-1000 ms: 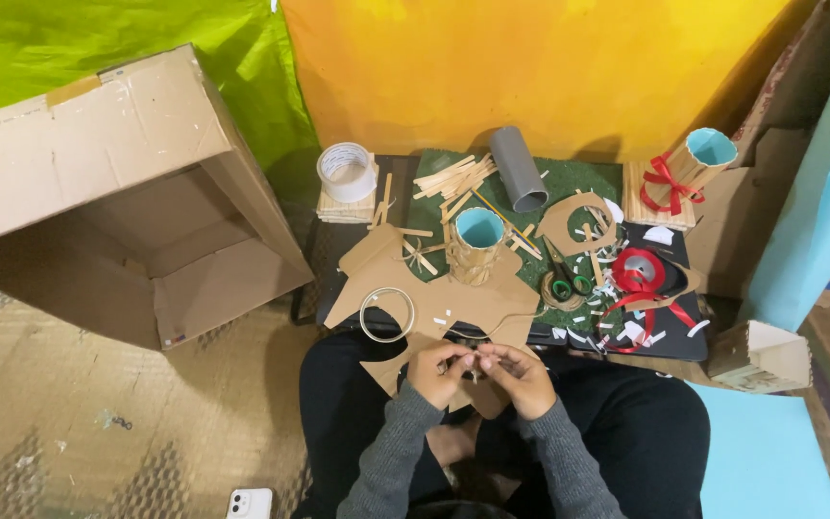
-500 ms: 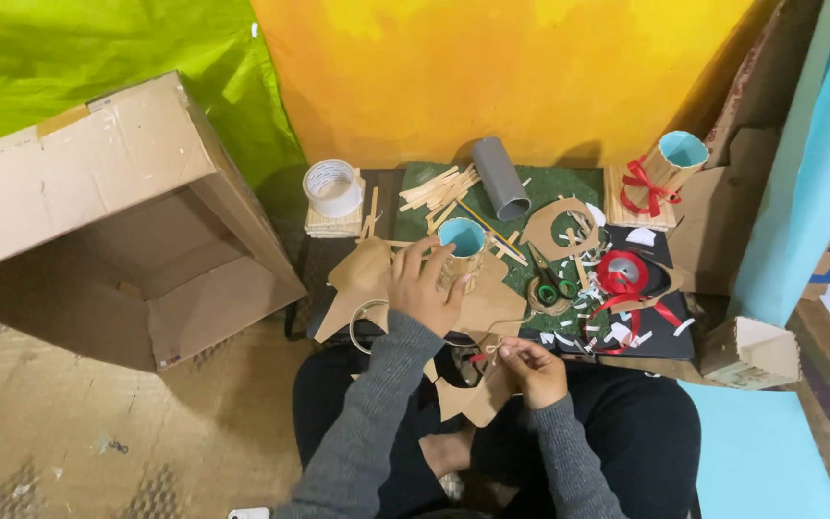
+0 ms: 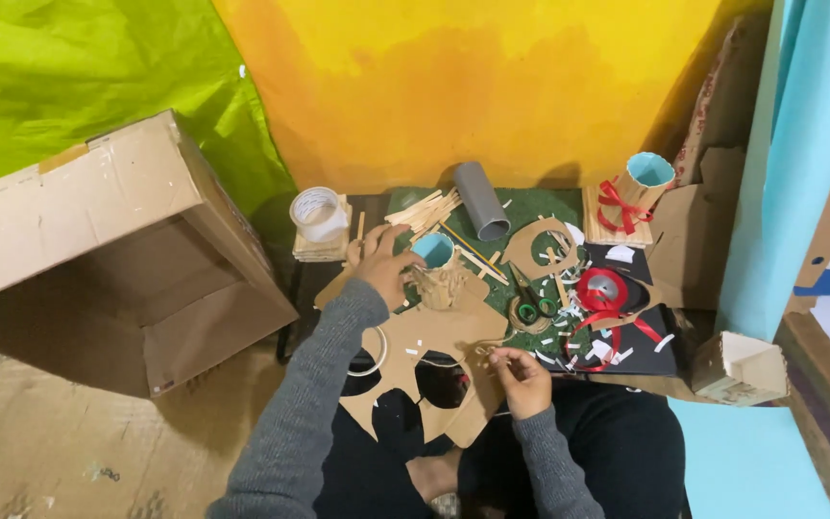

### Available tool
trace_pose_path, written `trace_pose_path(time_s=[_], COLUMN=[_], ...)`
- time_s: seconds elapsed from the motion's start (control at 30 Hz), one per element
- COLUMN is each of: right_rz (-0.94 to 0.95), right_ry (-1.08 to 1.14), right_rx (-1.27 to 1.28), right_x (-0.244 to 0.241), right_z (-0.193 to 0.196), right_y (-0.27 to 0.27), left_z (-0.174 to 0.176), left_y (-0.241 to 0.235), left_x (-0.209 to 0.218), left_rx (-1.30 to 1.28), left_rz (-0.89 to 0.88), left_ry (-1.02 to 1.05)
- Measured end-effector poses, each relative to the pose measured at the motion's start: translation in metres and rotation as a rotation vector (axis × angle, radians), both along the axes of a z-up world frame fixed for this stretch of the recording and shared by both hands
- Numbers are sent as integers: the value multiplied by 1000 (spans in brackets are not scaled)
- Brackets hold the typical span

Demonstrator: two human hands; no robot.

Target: Crafting a decorative object by cutting cardboard and taping wooden sticks to a tube.

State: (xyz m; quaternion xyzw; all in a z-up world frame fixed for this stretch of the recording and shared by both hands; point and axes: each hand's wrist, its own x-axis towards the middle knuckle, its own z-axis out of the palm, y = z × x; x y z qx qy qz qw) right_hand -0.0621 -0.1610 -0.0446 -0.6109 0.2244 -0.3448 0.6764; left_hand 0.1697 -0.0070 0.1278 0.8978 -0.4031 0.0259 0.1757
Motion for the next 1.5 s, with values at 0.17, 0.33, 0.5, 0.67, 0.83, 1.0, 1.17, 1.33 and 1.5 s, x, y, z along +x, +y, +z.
trace_pose_path(time_s=[0.17, 0.33, 0.5, 0.67, 0.83, 1.0, 1.17, 1.33, 1.5], right_rz=[-2, 18, 26, -11, -11, 52, -37, -48, -95], right_ry=[-11, -16, 159, 186, 170, 289, 372, 412, 407], right_rx=[26, 25, -151, -368, -417, -447, -495, -466, -347], right_x=[1, 4, 33, 56, 58, 54, 61, 61, 66], right_z=[-7, 4, -2, 19, 22, 29, 27, 30, 30], right_y=[-1, 5, -2, -3, -1, 10, 6, 9, 15], left_z=[24, 2, -38, -27, -23, -18, -18, -18, -25], left_y=[-13, -34, -41, -40, -31, -34, -37, -36, -34], left_x=[-29, -20, 19, 26, 28, 21, 20, 19, 22], left_rx=[29, 122, -15, -33, -16, 170, 199, 184, 144], left_rz=[-72, -155, -221, -171, -102, -34, -37, -40, -51], left_ry=[-10, -188, -201, -9, 138, 208, 243, 264, 264])
